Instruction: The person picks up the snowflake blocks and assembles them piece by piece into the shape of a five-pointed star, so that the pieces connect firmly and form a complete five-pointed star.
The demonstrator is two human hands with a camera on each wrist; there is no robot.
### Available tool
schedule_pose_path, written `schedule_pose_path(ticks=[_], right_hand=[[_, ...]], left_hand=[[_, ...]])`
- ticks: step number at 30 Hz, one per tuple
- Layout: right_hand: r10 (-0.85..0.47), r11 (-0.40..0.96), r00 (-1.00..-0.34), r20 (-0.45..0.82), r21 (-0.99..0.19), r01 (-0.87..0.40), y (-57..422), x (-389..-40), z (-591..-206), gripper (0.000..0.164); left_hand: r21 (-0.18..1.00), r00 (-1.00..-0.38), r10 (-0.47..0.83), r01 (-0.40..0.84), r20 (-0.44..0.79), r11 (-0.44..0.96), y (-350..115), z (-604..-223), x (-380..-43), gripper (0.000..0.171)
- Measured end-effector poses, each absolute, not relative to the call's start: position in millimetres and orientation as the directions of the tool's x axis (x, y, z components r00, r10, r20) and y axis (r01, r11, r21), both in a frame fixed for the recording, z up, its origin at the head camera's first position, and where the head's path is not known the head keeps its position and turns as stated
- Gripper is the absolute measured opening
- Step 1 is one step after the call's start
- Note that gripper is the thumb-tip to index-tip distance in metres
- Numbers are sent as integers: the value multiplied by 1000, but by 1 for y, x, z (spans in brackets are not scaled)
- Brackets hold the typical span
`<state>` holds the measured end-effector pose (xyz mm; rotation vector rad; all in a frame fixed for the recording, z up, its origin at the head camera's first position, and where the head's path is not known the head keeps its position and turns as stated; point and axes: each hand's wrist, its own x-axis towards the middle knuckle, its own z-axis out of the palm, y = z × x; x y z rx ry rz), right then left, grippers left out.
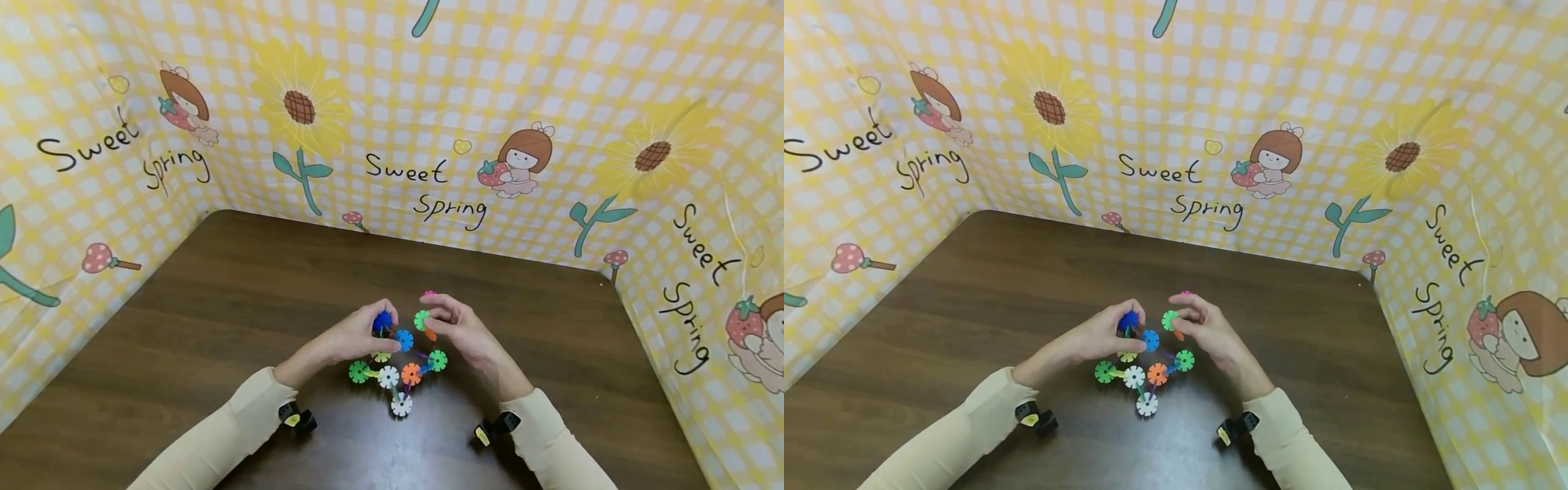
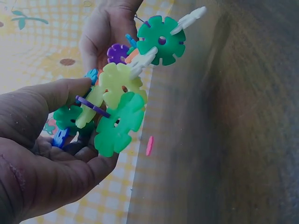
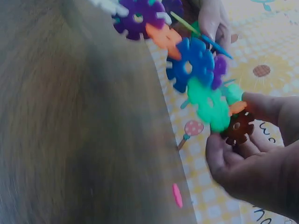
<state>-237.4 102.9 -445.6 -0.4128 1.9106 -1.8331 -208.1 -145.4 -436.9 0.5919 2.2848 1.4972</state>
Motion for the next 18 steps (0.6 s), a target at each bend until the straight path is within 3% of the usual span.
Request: schedule_pose_path(ticks=[4,11,18], right_hand=[[-505,31,-856,-112,-993,112,97,-232,-440,42],[-463,-49,-881,-102,-989,140,93,-229,-435,18],[-312,18,-949,-32,-999,28,95,-232,-437,15]], left_hand=[[921,-870,489,141,-60,364,-145,-434,-210,35],[919,-904,425,128,-47,373,-143,-433,-210,34],[904,-947,320,130,-8,407,-144,-432,-210,32]])
